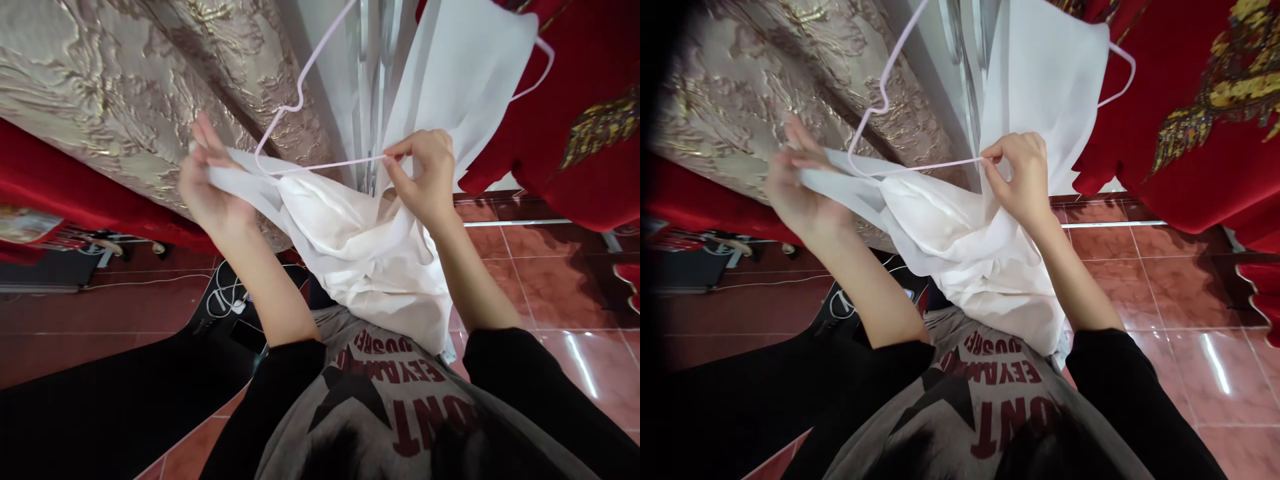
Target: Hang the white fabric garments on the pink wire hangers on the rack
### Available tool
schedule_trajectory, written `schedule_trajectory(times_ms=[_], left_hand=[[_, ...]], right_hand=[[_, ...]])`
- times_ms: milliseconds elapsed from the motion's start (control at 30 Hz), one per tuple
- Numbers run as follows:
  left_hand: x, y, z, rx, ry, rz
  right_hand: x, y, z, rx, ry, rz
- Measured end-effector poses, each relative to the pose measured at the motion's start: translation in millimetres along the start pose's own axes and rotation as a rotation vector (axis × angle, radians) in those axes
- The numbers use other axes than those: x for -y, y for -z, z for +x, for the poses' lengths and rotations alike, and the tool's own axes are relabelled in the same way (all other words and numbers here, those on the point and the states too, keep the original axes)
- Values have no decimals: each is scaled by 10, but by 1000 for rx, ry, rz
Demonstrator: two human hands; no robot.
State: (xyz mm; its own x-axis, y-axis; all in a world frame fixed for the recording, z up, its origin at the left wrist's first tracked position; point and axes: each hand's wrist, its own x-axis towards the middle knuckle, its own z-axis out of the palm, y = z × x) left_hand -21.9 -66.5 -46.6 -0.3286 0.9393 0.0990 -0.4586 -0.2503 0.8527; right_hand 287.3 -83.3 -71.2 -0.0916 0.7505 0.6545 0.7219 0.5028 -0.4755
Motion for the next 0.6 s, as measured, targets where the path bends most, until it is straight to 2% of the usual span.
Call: schedule_trajectory(times_ms=[67, 133, 167, 200, 300, 400, 433, 500, 567, 600], left_hand=[[240, 30, -149, -66, 9, -91], [464, -91, -351, -50, 57, -107], [557, -200, -452, -29, 93, -139], [631, -329, -541, 77, 133, -159], [758, -713, -699, 223, 73, -156], [792, -905, -722, 195, -57, -162], [793, -915, -719, 187, -76, -158], [788, -889, -716, 195, -77, -112], [783, -849, -720, 207, -76, -58], [785, -837, -725, 212, -84, -43]], right_hand=[[19, -34, -25, -5, 1, 16], [63, -105, -56, -2, 9, 32], [94, -146, -71, 1, 13, 38], [128, -185, -84, 3, 17, 42], [225, -238, -109, -3, 34, 63], [214, -144, -125, 14, 88, 114], [161, -83, -136, -44, 100, 139], [-26, 68, -179, -300, 85, 187], [-280, 228, -253, -571, 7, 251], [-405, 297, -296, -620, -45, 298]])
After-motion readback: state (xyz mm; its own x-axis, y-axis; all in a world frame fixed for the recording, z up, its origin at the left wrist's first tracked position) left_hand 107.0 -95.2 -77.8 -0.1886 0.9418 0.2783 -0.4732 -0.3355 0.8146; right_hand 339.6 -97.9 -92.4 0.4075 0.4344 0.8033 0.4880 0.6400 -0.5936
